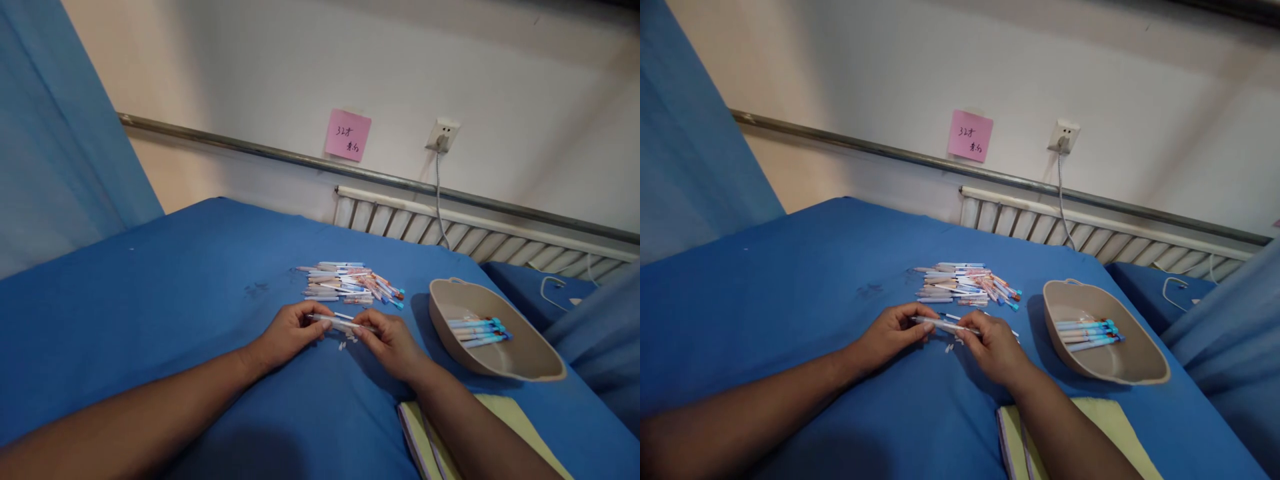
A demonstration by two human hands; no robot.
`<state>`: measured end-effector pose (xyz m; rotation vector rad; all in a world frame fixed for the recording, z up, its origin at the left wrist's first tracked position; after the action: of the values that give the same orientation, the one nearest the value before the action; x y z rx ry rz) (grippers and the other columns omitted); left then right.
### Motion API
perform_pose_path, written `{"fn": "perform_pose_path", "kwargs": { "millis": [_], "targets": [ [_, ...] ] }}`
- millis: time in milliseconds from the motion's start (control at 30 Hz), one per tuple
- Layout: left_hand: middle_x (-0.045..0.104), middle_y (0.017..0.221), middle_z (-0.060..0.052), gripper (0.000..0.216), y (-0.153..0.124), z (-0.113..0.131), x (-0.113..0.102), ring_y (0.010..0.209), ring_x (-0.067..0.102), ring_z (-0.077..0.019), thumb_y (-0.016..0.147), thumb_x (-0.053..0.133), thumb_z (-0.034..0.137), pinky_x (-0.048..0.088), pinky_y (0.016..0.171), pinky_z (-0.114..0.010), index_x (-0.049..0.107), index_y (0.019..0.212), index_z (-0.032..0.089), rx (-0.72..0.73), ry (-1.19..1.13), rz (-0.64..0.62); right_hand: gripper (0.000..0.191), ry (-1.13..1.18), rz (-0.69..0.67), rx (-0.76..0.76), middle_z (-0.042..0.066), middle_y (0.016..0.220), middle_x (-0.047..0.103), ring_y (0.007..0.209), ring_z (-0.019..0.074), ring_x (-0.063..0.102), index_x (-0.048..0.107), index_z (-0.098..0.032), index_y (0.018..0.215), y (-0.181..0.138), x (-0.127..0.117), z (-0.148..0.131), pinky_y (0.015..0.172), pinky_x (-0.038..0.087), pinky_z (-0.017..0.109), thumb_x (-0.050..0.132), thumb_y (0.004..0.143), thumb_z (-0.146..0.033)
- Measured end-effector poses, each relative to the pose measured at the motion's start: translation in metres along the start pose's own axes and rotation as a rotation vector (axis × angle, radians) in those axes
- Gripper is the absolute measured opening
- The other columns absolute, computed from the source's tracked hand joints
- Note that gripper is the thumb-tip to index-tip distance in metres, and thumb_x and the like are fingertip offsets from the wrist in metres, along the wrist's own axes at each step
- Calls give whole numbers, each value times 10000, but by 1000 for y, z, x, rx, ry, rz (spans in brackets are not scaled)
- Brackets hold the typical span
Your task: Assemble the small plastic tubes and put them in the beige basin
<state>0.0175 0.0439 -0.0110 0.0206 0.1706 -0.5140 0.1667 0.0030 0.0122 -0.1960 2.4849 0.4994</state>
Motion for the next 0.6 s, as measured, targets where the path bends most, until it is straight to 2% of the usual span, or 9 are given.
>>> {"fn": "perform_pose_path", "kwargs": {
  "millis": [100,333,433,500,533,600],
  "targets": [
    [612,689,0,258,-1,3,2,609,533,-117,717,655,348,419,582,-226,649,876,145,30,21,-15,157,55,-32,28,-9,650,591,586,131,499,636,-215,847,0,3,3,552,347,237,527,857,-326],
    [638,769,-8,195,-4,9,3,698,548,-132,736,638,285,433,667,-242,673,888,168,105,119,-24,205,344,-114,184,-39,582,491,534,105,421,595,-197,773,-1,19,20,498,309,210,535,843,-380],
    [643,924,-27,397,-4,12,4,773,575,-139,723,667,276,450,701,-250,590,1104,193,115,32,-34,190,346,-90,193,-41,586,491,528,102,414,581,-196,768,-1,18,21,495,299,212,528,847,-361],
    [635,975,-43,488,-3,9,3,761,586,-138,760,637,330,459,666,-250,498,1210,202,84,-29,-29,167,305,-73,179,-40,597,492,532,103,410,581,-199,777,0,16,19,499,298,214,519,852,-335],
    [640,927,-45,439,-2,6,3,713,583,-132,792,596,371,456,629,-247,512,1179,183,54,-32,-32,154,273,-69,168,-39,602,494,538,105,411,584,-201,786,-1,15,18,503,298,215,516,853,-323],
    [623,748,-23,327,0,-1,4,587,542,-114,832,521,428,430,558,-240,593,975,143,-11,4,-43,137,195,-68,137,-36,608,500,548,109,415,595,-207,808,-1,13,15,512,301,217,513,856,-306]
  ]
}}
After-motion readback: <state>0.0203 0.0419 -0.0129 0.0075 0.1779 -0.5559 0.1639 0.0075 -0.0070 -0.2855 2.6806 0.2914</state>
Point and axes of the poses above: each hand's wrist, its own y-axis towards the middle knuckle, its own x-axis out of the palm, z = x × y, the point moved 9 cm from there along y, towards the middle knuckle
